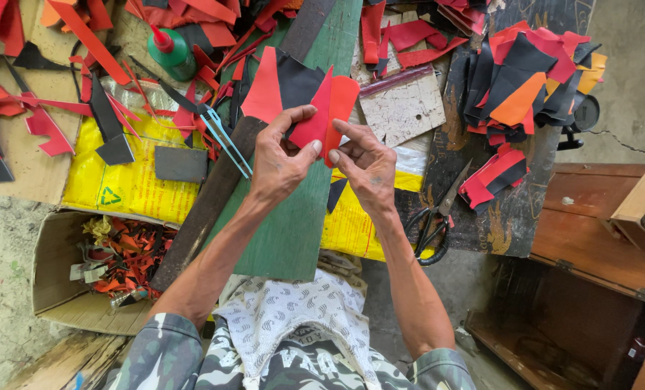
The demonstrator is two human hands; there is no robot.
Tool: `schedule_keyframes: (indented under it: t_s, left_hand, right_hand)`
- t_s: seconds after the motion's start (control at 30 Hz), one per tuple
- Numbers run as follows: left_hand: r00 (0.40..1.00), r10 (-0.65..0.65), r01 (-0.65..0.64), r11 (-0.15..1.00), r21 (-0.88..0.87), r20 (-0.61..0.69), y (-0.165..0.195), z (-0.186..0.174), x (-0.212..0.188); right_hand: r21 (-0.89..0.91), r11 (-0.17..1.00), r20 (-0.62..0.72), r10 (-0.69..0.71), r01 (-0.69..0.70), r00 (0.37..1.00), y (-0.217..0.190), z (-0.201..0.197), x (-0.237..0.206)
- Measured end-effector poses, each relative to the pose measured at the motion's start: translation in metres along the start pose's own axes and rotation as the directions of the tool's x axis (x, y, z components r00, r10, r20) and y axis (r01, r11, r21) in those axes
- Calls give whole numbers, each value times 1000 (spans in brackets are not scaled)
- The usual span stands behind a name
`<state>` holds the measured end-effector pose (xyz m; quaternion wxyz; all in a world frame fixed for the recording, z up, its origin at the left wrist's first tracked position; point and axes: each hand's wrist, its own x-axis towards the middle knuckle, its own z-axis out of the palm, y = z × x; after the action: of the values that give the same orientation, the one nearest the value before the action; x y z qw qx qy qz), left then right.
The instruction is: The person uses a utility knife and a straightedge to cut red and black material pieces on a green cutting board. They repeatedly align the material, cut along the straightedge, and stack the cut pieces on the table.
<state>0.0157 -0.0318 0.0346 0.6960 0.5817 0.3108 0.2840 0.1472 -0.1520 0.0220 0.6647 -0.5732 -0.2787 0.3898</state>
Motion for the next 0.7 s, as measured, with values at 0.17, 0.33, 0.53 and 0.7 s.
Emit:
schedule_keyframes:
  t_s: [0.17,0.33,0.53,0.7]
  left_hand:
    - [999,-16,17,1000,-17,33,5,-2,2]
    - [999,-24,25,999,-28,23,6,0,2]
    - [1000,-12,11,1000,11,25,7,-2,1]
    - [1000,-15,15,999,35,3,7,0,-1]
  right_hand:
    - [21,1000,13,3,-3,1000,-2,-1,0]
    - [53,998,15,14,-15,1000,-5,0,0]
    - [49,998,21,36,-37,999,-7,2,0]
    - [1,1000,13,7,-7,1000,-5,2,0]
